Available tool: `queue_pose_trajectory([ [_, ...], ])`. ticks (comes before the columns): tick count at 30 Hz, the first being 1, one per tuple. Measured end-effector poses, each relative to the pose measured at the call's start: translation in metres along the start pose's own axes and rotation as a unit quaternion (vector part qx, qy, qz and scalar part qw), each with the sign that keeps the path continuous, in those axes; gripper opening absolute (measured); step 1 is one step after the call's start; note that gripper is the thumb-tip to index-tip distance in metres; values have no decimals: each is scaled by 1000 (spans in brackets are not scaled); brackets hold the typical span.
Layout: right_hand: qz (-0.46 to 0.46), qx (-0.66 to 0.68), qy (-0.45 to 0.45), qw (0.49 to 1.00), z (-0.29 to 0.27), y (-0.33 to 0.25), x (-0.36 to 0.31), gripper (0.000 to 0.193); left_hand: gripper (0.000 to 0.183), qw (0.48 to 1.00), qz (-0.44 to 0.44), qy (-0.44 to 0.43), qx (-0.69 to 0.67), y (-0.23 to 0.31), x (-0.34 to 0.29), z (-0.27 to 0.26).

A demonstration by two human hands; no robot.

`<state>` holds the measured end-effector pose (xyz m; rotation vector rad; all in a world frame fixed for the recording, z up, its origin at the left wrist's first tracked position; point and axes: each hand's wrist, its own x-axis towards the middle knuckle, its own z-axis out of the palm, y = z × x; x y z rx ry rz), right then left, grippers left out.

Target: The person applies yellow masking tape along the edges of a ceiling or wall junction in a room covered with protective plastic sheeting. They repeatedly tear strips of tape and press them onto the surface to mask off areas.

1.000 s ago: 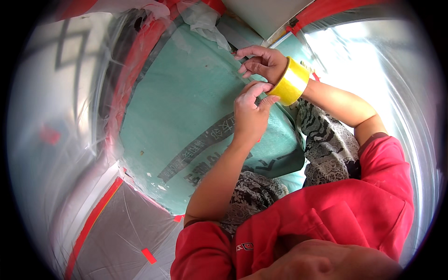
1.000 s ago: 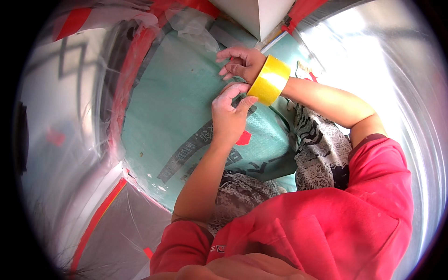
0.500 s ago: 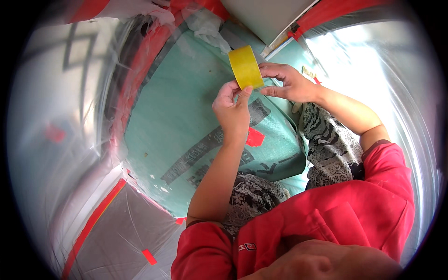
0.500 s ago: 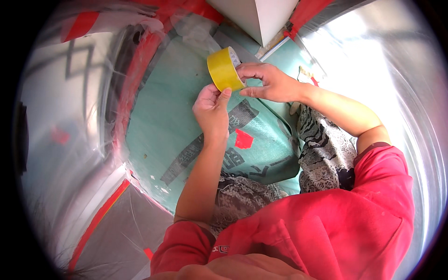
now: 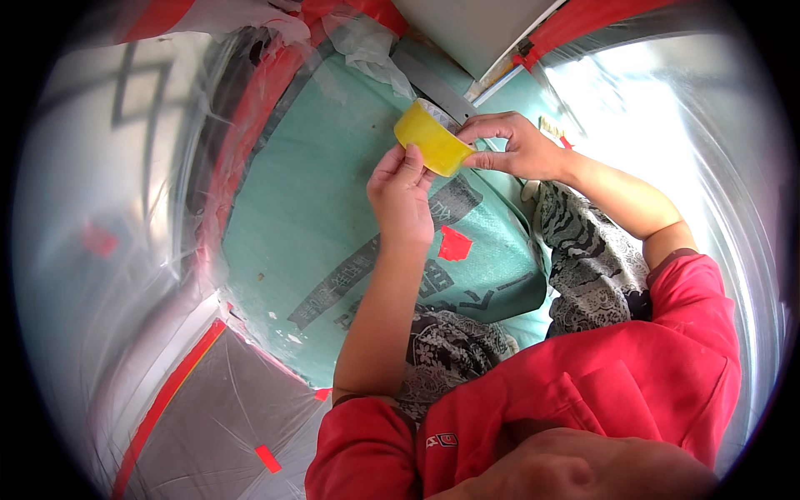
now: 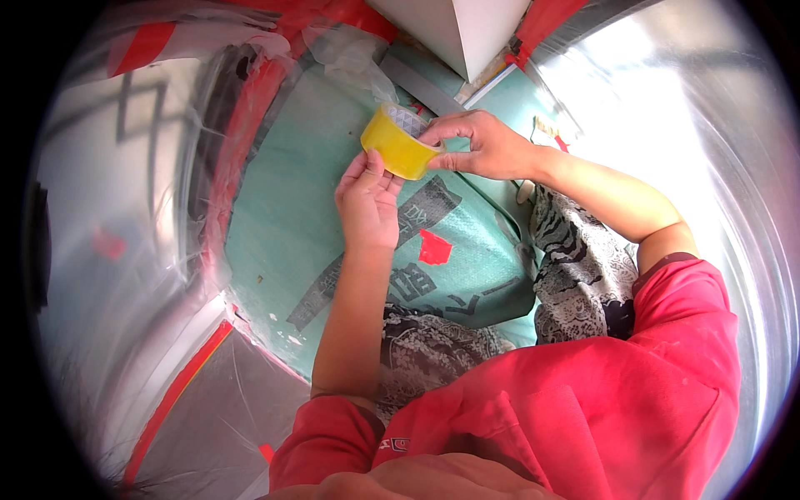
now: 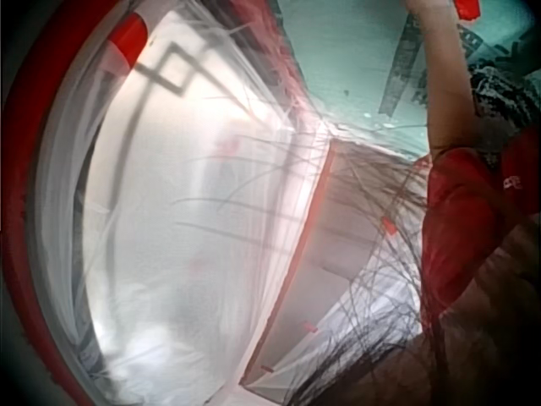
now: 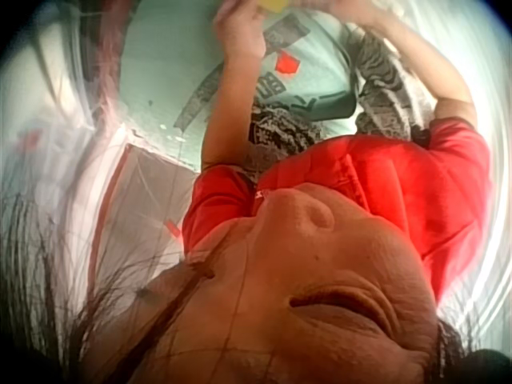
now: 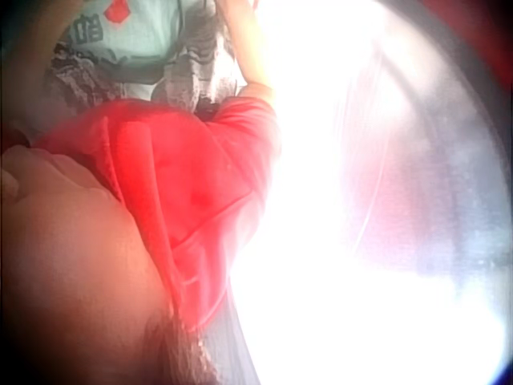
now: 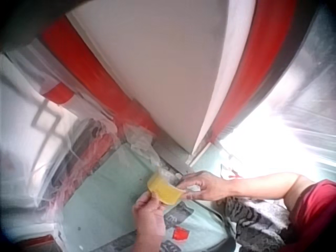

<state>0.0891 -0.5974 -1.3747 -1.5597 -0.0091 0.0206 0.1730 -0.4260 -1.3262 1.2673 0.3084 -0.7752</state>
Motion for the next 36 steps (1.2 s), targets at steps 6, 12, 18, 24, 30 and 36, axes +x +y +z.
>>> queue_pose_trajectory([
  [6, -76, -45, 3, 996, 0, 6, 3, 25, 26, 987, -85, 29, -130, 2, 8, -9],
  [12, -162, -115, -21, 980, -8, 22, 8, 26, 20, 970, -138, -5, -202, 6, 14, -19],
  [18, 85, 236, 21, 968, -3, 3, 0, 26, 22, 984, -95, 10, 151, 9, 7, -13],
  [24, 133, 238, -44, 961, -15, -4, 7, 26, 27, 799, 412, -23, 438, 6, 7, 6],
  [30, 166, 240, -113, 950, -10, -8, 8, 32, 29, 937, 140, -68, 312, -2, 3, -2],
  [36, 158, 286, -134, 936, -17, -12, 16, 38, 30, 998, -36, 29, 35, -4, 11, -3],
])
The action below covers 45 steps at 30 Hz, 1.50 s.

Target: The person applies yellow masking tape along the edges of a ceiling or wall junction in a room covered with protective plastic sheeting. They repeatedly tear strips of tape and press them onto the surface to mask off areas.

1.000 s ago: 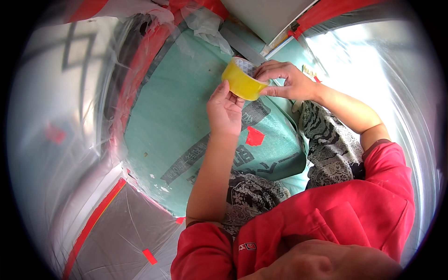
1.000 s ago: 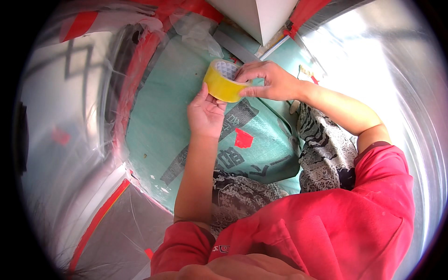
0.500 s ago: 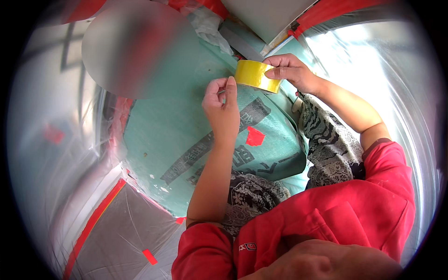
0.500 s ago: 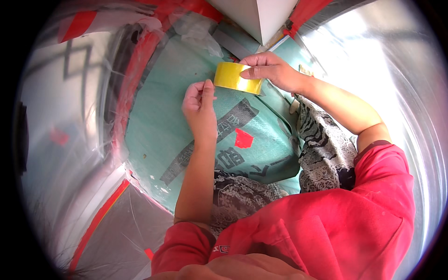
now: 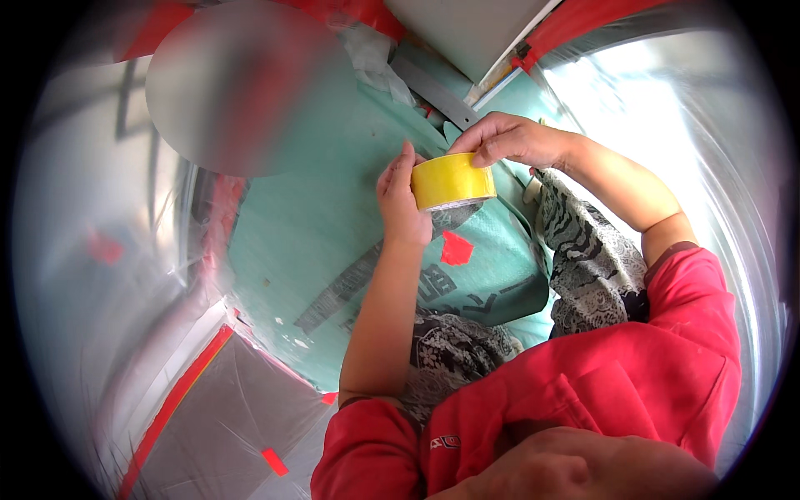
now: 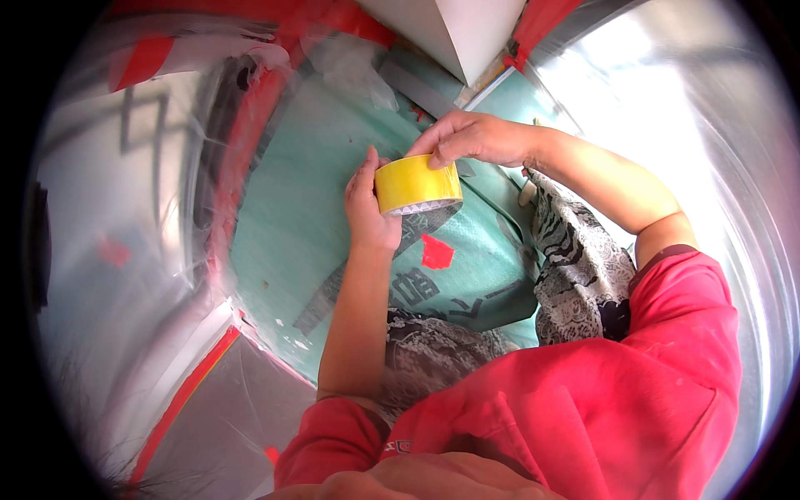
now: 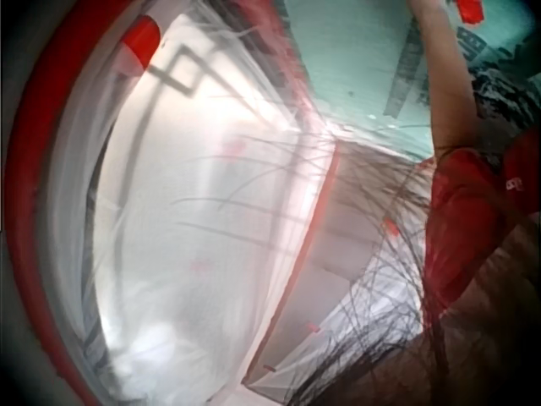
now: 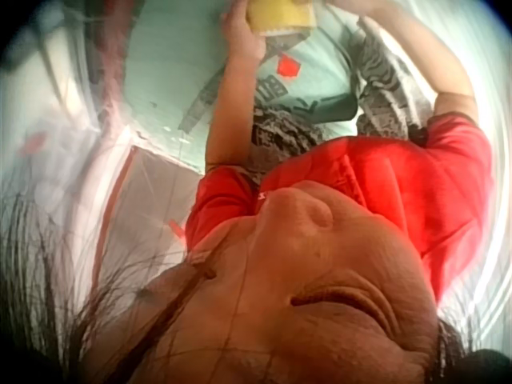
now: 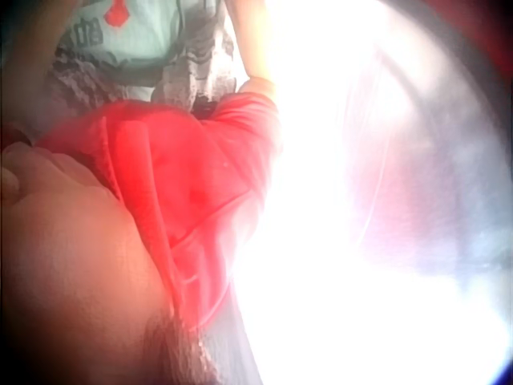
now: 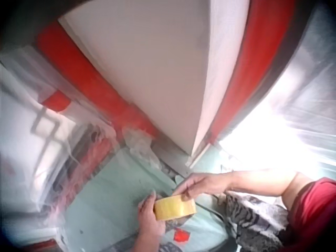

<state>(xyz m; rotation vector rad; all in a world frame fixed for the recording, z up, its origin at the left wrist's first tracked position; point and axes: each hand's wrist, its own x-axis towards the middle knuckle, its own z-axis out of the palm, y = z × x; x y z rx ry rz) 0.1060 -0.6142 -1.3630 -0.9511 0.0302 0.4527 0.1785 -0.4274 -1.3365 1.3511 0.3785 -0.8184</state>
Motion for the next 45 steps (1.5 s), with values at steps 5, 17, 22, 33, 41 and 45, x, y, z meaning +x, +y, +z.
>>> queue_pose_trajectory([
  [5, -2, 82, -20, 996, -3, 9, -4, 44, 25, 993, -64, -31, -98, -5, 3, -4],
  [17, -85, -32, 55, 994, 11, 2, -12, 43, 22, 940, 278, -4, 198, 11, -1, -5],
  [22, -73, -73, 89, 991, 18, 2, -13, 42, 16, 879, 354, -81, 309, 11, -15, 7],
  [33, -39, -255, 116, 959, 26, -2, -13, 44, 9, 837, 379, -62, 389, 7, -16, 9],
  [41, -167, -314, 61, 932, 36, -6, -16, 55, 3, 849, 351, 49, 391, 28, -23, 4],
  [45, -191, -302, 60, 932, 39, -11, -12, 58, 3, 822, 421, 63, 377, 35, -25, 0],
])
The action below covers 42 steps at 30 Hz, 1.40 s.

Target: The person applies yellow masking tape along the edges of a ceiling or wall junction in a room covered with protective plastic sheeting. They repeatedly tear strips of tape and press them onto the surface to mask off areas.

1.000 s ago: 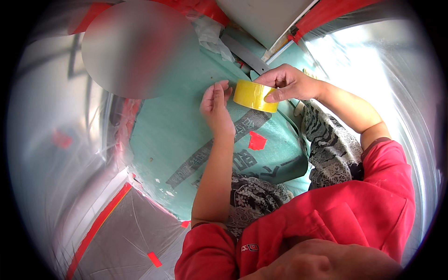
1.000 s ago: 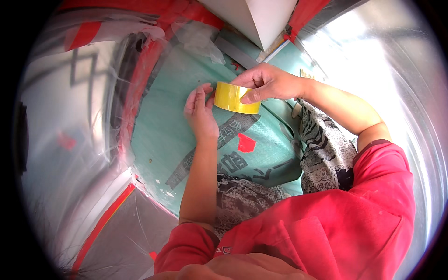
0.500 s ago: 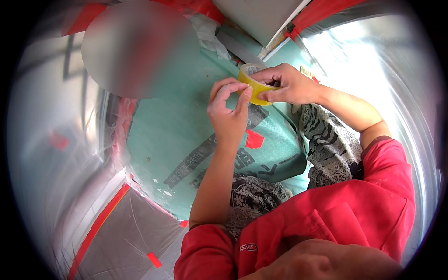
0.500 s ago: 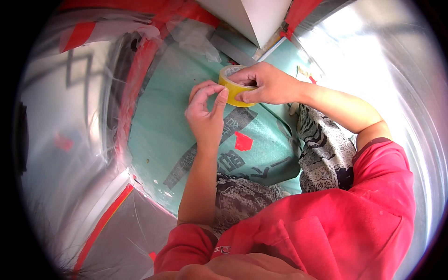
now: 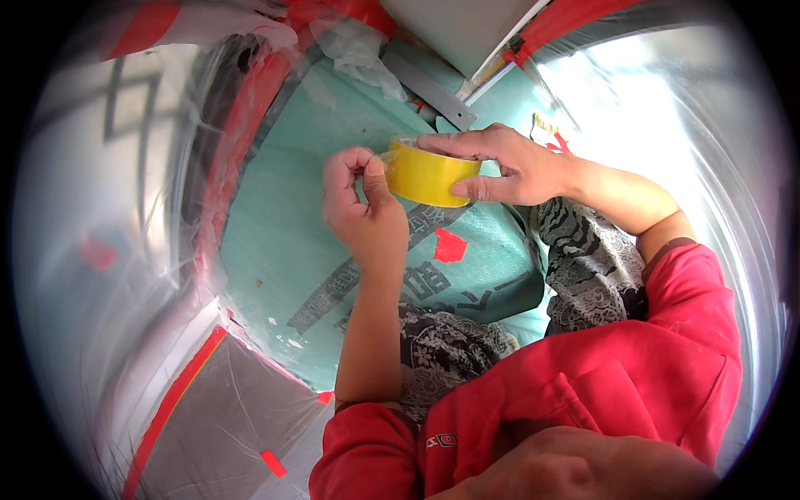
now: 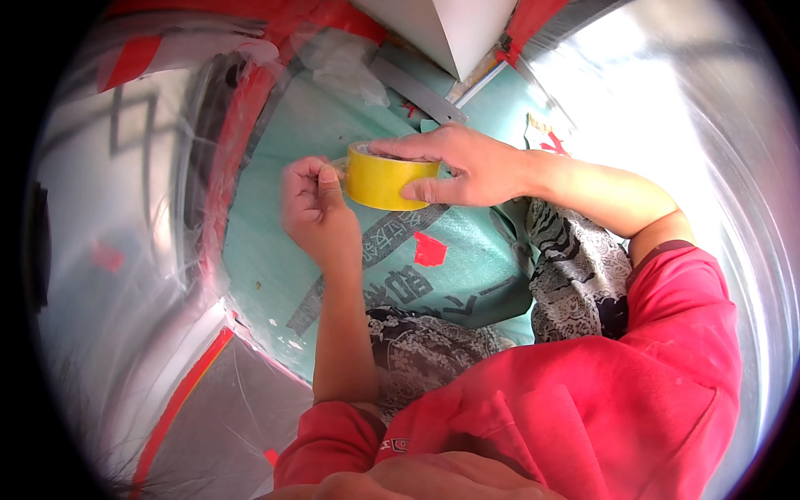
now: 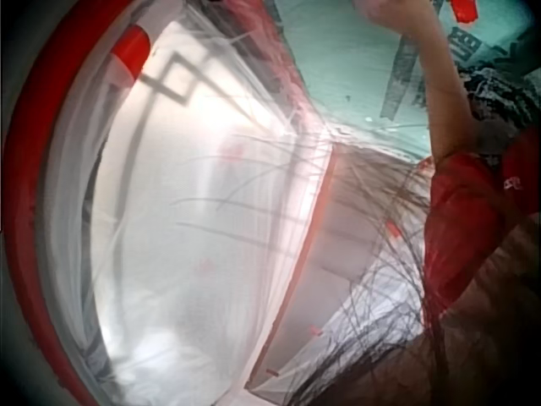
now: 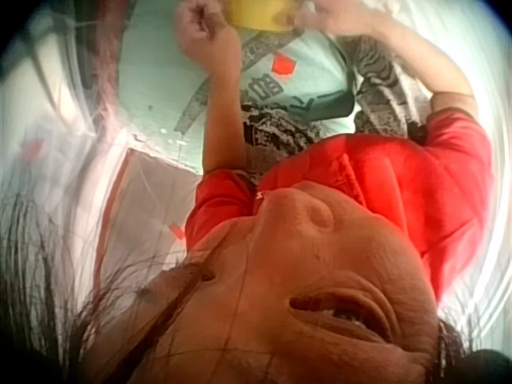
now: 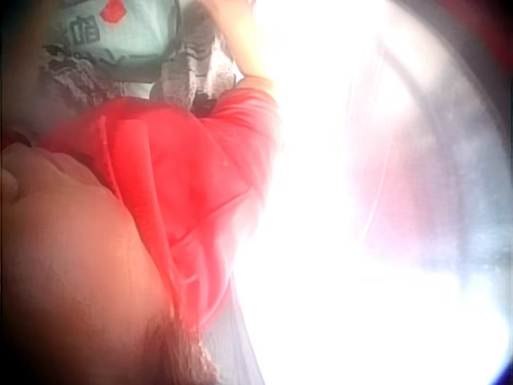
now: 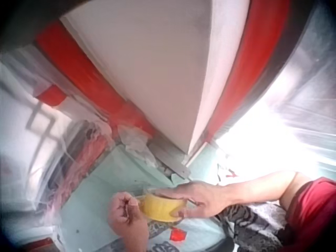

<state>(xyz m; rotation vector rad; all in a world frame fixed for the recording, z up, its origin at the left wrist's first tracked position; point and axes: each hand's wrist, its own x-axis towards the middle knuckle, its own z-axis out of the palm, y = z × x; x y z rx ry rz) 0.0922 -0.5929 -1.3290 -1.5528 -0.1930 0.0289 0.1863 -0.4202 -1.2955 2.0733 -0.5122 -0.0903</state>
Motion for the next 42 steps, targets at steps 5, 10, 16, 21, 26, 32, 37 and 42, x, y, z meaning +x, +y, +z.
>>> queue_pose_trajectory([
  [5, 23, 12, 10, 1000, -2, -7, 9, 63, 6, 998, 22, 6, 50, 12, 4, -13],
  [10, 122, 12, -31, 992, -8, -27, 13, 66, 10, 998, 7, 52, 20, 18, 18, -28],
  [16, 188, -11, -74, 979, -21, -32, 12, 63, 11, 996, -8, 94, 8, 10, 24, -46],
  [21, 194, -105, -86, 972, -28, -35, 4, 58, 11, 989, 41, 138, 24, 18, 26, -65],
  [26, 186, -167, -79, 965, -37, -40, 3, 47, 7, 975, 141, 169, 10, 59, 14, -74],
  [32, 135, -153, -150, 967, -45, -65, -18, 42, 10, 976, 154, 148, -34, 75, -12, -96],
  [37, 140, -179, -236, 945, -55, -94, -36, 38, 12, 967, 151, 182, -97, 77, -28, -120],
  [42, 111, -188, -137, 966, -47, -93, -45, 21, 10, 935, 147, 323, -20, 73, -27, -132],
])
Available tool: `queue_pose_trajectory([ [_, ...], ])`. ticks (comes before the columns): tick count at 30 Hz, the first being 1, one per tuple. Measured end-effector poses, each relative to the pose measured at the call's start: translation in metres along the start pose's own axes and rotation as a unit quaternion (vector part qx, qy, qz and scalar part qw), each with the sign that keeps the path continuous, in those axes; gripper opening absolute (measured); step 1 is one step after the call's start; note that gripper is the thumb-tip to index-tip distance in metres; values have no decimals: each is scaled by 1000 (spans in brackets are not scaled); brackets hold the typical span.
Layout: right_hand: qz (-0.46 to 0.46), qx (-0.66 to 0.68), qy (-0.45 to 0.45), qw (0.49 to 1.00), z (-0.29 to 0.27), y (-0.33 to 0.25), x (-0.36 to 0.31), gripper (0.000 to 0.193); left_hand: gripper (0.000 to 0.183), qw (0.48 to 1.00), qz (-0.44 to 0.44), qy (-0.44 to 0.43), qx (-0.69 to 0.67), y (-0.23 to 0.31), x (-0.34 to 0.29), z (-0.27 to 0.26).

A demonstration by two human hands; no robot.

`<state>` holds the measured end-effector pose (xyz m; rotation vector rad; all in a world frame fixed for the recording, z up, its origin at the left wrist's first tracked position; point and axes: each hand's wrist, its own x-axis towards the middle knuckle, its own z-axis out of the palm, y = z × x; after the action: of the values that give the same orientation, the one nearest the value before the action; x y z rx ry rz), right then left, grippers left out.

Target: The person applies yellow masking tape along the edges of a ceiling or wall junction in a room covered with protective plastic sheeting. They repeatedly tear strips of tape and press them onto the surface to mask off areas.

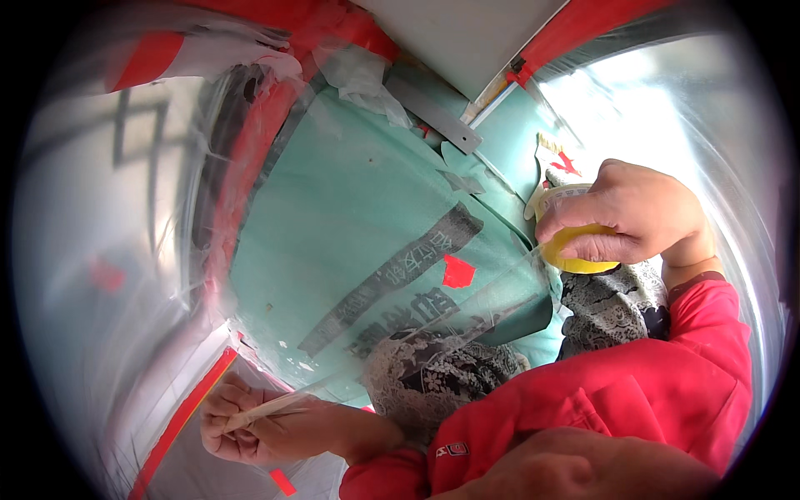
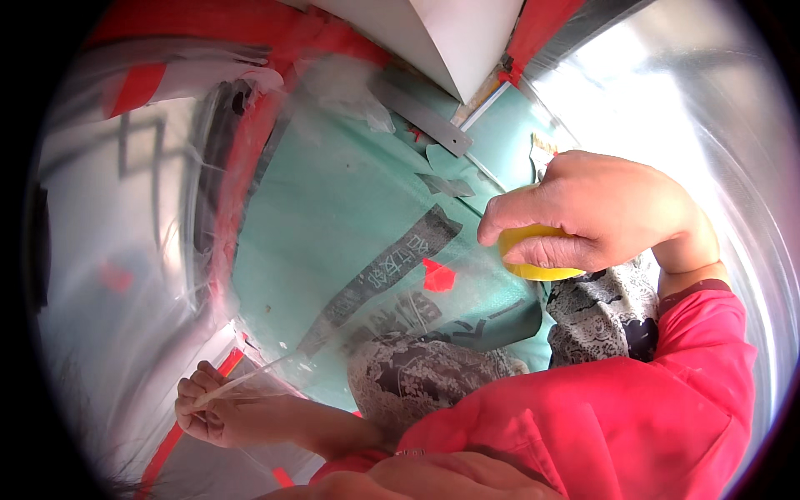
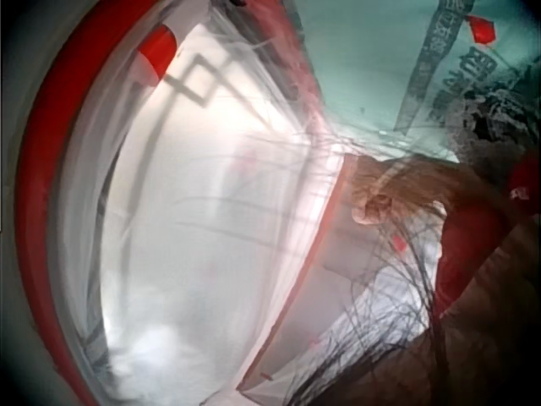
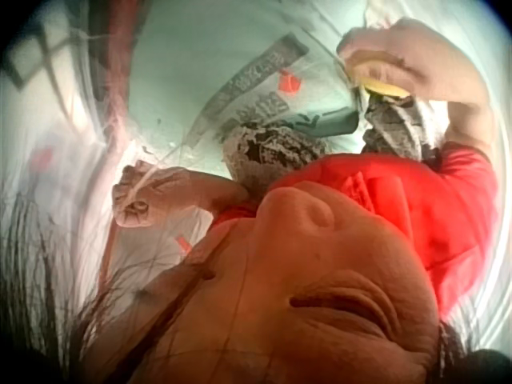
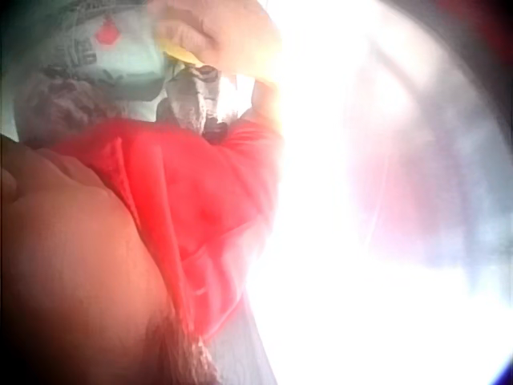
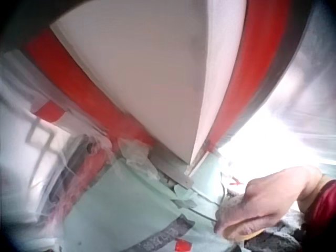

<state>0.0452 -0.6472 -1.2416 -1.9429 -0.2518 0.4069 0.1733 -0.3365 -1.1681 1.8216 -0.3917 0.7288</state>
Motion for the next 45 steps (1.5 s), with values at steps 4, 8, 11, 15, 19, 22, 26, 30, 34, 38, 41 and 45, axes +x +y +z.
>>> queue_pose_trajectory([
  [4, -101, -51, 164, 980, 6, -26, -3, 11, 8, 994, 73, 80, 6, 7, 14, -29],
  [8, -275, -216, 235, 907, 9, -34, 1, 9, 7, 992, 75, 104, 17, 6, 14, -34],
  [11, -329, -276, 318, 845, 15, -47, 10, 8, 7, 991, 69, 110, 16, 10, 19, -35],
  [15, -351, -269, 341, 830, 15, -58, 24, 10, 6, 991, 65, 116, 14, 9, 20, -41],
  [19, -321, -269, 374, 828, 25, -59, 23, 6, 6, 993, 48, 104, 7, 1, 21, -37],
  [22, -334, -251, 367, 831, 21, -59, 26, 4, 6, 993, 41, 107, 3, 0, 23, -38],
  [26, -374, -234, 366, 820, 22, -52, 24, 8, 6, 992, 8, 122, -16, -4, 25, -43],
  [30, -419, -209, 404, 786, 29, -43, 31, 11, 6, 989, -24, 143, -24, -6, 29, -49],
  [34, -436, -198, 390, 787, 45, -39, 15, 12, 7, 985, -44, 157, -51, -24, 32, -58],
  [38, -396, -33, 366, 841, 34, -27, 29, 7, 8, 984, -19, 178, -23, -5, 31, -78],
  [41, -248, -59, 352, 901, 23, -11, 36, 15, 8, 981, -74, 156, -85, -43, 14, -41],
  [45, -229, -137, 311, 912, 61, 8, 98, 17, 9, 984, -54, 166, -38, -16, 20, -59],
])
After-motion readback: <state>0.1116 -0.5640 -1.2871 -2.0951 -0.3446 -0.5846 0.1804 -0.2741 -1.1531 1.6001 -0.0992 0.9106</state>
